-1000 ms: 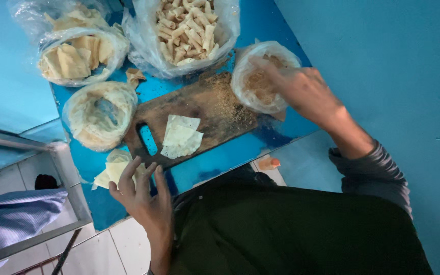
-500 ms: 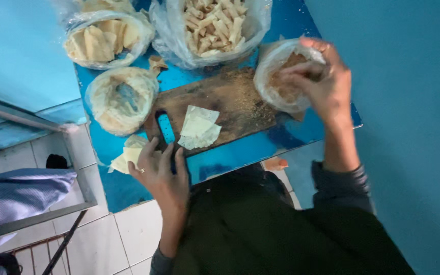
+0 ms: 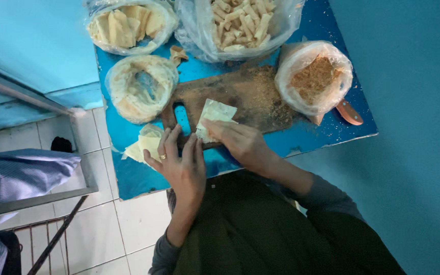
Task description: The person sits on the floor at a low table and folds thin dough wrappers one at a time, pressing the edges to seal them. Finished folded pieces are placed into a plastic bag with similar folded pieces, and the person occasionally reaches into a bag of brown powder on the table.
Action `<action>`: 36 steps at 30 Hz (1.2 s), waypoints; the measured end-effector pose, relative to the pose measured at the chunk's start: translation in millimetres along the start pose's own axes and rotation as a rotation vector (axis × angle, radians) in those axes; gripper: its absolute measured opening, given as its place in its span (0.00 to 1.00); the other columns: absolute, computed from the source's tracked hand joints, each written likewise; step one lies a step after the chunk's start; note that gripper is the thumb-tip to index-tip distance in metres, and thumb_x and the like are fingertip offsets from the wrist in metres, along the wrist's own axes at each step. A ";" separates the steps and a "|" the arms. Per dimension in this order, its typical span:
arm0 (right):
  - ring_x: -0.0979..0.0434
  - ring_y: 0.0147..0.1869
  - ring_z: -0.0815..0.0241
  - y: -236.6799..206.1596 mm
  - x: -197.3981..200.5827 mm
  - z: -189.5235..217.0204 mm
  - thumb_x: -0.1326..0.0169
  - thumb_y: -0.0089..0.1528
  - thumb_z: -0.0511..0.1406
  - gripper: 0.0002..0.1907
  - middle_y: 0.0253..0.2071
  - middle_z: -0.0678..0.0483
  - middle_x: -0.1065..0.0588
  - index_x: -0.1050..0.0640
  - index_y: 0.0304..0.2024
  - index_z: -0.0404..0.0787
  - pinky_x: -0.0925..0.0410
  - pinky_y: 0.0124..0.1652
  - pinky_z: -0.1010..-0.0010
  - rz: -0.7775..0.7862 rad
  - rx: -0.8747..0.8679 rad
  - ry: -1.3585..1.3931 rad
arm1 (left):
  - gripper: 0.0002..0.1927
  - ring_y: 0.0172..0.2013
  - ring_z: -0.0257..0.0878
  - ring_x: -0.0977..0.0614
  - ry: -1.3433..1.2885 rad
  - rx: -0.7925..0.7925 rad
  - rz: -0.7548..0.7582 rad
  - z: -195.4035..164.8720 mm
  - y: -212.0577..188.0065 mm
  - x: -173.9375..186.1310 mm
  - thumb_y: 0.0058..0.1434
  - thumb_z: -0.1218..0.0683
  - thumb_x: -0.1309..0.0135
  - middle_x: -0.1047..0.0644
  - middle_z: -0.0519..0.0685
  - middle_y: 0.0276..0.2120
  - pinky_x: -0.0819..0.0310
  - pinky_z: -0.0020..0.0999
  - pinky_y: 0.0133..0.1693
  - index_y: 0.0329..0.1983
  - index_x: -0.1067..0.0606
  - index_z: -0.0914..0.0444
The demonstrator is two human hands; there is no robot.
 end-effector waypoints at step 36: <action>0.18 0.42 0.46 -29.1 152.3 -113.9 0.39 0.62 0.25 0.15 0.38 0.43 0.21 0.25 0.51 0.36 0.26 0.41 0.59 -0.027 -0.406 -0.467 | 0.12 0.57 0.44 0.21 -0.137 -0.007 0.001 6.0 -2.1 -5.7 0.66 0.63 0.41 0.19 0.49 0.49 0.57 0.67 0.69 0.52 0.22 0.60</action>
Point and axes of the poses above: each hand's wrist, its own y-axis towards the middle knuckle, its own x-axis out of the back of the hand, z = x × y, the point moved 9 cm from there along y, towards the middle knuckle
